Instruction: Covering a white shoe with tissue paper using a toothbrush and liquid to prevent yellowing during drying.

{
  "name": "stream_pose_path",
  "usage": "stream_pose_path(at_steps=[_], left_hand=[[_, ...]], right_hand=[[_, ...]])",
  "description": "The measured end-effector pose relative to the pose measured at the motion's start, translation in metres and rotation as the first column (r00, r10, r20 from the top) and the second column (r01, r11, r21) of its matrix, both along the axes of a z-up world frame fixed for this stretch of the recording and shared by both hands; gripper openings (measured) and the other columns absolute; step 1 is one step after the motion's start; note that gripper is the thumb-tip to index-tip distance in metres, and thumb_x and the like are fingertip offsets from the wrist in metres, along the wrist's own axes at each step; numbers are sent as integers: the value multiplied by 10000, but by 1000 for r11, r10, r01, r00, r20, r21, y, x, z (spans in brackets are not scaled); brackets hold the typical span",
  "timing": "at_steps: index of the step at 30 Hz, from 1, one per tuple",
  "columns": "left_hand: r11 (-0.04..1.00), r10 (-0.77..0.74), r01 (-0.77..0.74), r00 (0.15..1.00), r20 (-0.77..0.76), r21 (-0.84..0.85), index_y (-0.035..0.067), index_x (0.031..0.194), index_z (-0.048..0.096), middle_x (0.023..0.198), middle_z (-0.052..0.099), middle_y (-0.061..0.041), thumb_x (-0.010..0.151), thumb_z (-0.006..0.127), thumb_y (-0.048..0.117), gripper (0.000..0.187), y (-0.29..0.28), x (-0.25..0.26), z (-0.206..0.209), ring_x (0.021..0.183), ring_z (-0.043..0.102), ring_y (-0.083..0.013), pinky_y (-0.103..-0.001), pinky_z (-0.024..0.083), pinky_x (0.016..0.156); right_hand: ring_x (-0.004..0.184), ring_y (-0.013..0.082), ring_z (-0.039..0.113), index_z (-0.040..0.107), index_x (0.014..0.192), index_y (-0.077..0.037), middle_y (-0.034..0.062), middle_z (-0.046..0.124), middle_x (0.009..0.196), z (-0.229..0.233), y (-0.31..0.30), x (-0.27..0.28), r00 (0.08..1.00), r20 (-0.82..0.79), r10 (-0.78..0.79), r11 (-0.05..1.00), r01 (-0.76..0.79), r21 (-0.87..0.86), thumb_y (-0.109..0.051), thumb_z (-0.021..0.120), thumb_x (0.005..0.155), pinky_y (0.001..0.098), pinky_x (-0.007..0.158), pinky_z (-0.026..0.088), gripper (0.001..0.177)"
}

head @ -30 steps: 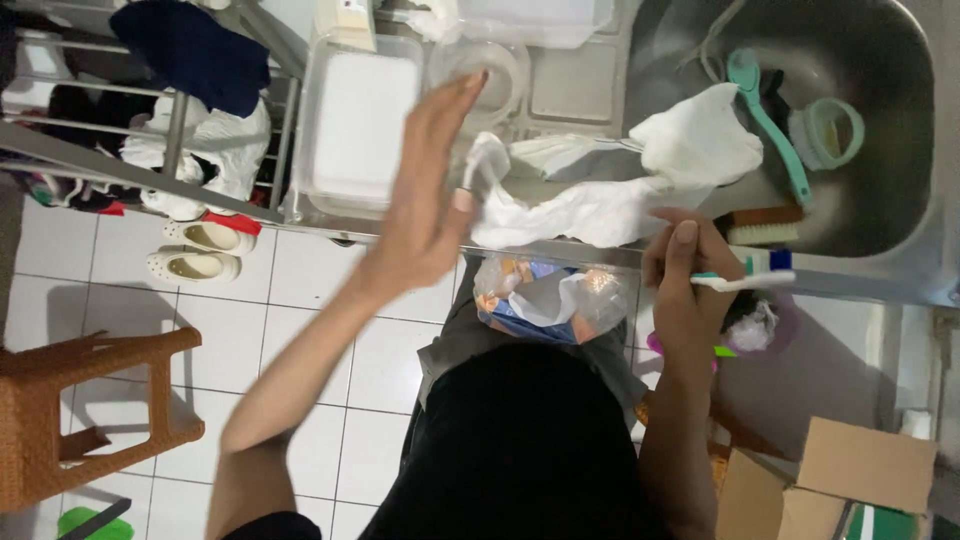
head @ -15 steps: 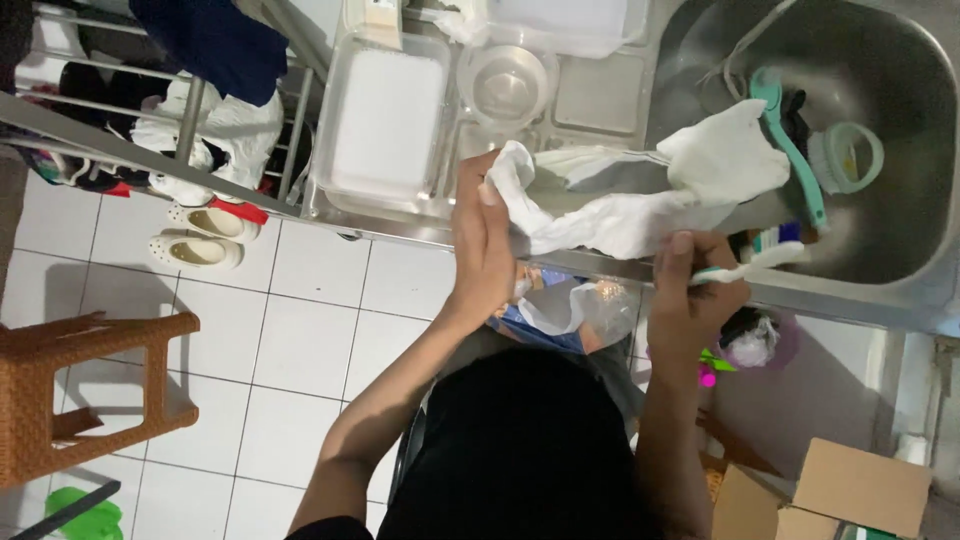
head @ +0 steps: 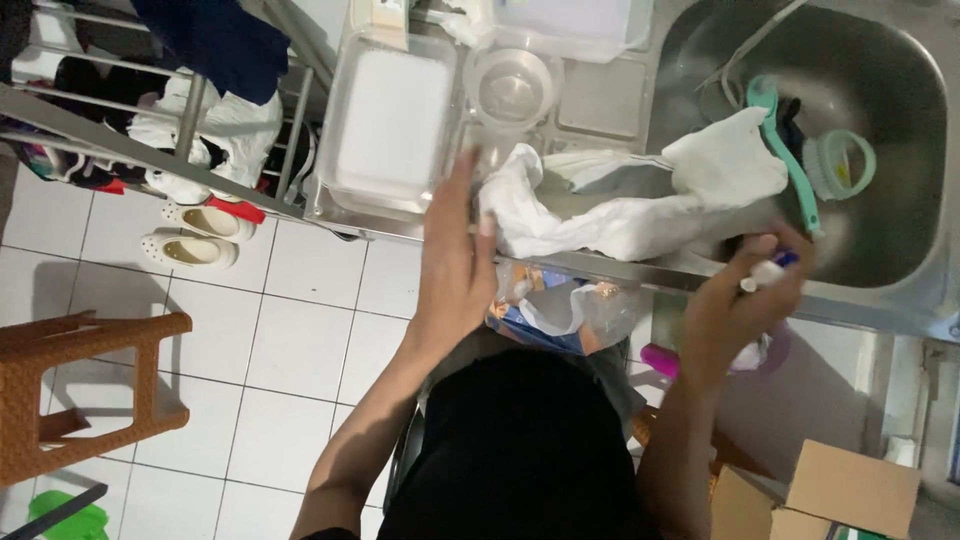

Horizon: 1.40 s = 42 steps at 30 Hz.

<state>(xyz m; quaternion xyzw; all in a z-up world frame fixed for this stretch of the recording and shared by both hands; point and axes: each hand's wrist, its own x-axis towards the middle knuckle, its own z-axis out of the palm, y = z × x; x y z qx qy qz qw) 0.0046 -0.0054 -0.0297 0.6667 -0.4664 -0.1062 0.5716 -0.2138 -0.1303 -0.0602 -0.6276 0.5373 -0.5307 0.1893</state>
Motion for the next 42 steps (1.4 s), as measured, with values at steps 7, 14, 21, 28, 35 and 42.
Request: stream_pose_path(at_steps=[7, 14, 21, 28, 35, 42], left_hand=[[968, -198, 181, 976, 86, 176, 41, 1626, 115, 1672, 353, -176, 1150, 406, 315, 622, 12, 11, -19, 1555, 399, -382, -486, 422, 1243], [984, -169, 164, 982, 86, 66, 12, 1446, 525, 1441, 618, -172, 1040, 651, 227, 476, 14, 26, -24, 1361, 612, -317, -408, 507, 1158], [994, 3, 24, 972, 237, -109, 46, 1181, 722, 1099, 777, -97, 893, 836, 235, 363, 5, -5, -40, 957, 743, -245, -363, 547, 871], [972, 114, -27, 924, 366, -233, 50, 1108, 656, 1005, 744, -68, 883, 812, 375, 424, -12, -37, -43, 882, 708, -217, -339, 542, 812], [999, -26, 35, 976, 217, -36, 59, 1250, 556, 1267, 649, -53, 628, 837, 680, 922, -9, -47, -40, 1053, 626, -275, -426, 489, 949], [955, -274, 283, 957, 101, -91, 58, 1400, 498, 1308, 504, -167, 989, 466, 645, 718, -26, -8, -13, 1249, 554, -322, -467, 488, 1087]], right_hand=[[1111, 370, 500, 535, 1480, -40, 218, 541, 1181, 39, 1, 6, 943, -280, 179, 904, -46, 425, -476, 343, 1119, 518, 862, 369, 598], [1410, 347, 428, 508, 1505, -163, 157, 488, 1462, 50, -10, 12, 969, -191, 157, 817, -19, 576, -442, 401, 1078, 482, 1110, 312, 521], [1395, 258, 452, 471, 1511, -189, 72, 456, 1499, 59, -54, 19, 980, -87, 177, 700, -64, 711, -544, 418, 1017, 454, 1110, 356, 611], [1176, 185, 565, 396, 1537, -186, 17, 530, 1368, 63, -100, 35, 953, -7, 302, 628, -193, 754, -521, 417, 1041, 364, 894, 463, 599], [1470, 290, 400, 440, 1502, -280, 59, 449, 1575, 31, -132, 20, 907, 64, 417, 605, -330, 725, -628, 470, 971, 502, 1131, 321, 635], [856, 262, 364, 571, 1154, 133, 210, 439, 937, 40, -115, 8, 860, -406, 309, 848, -442, -292, -49, 521, 1277, 451, 739, 302, 226]])
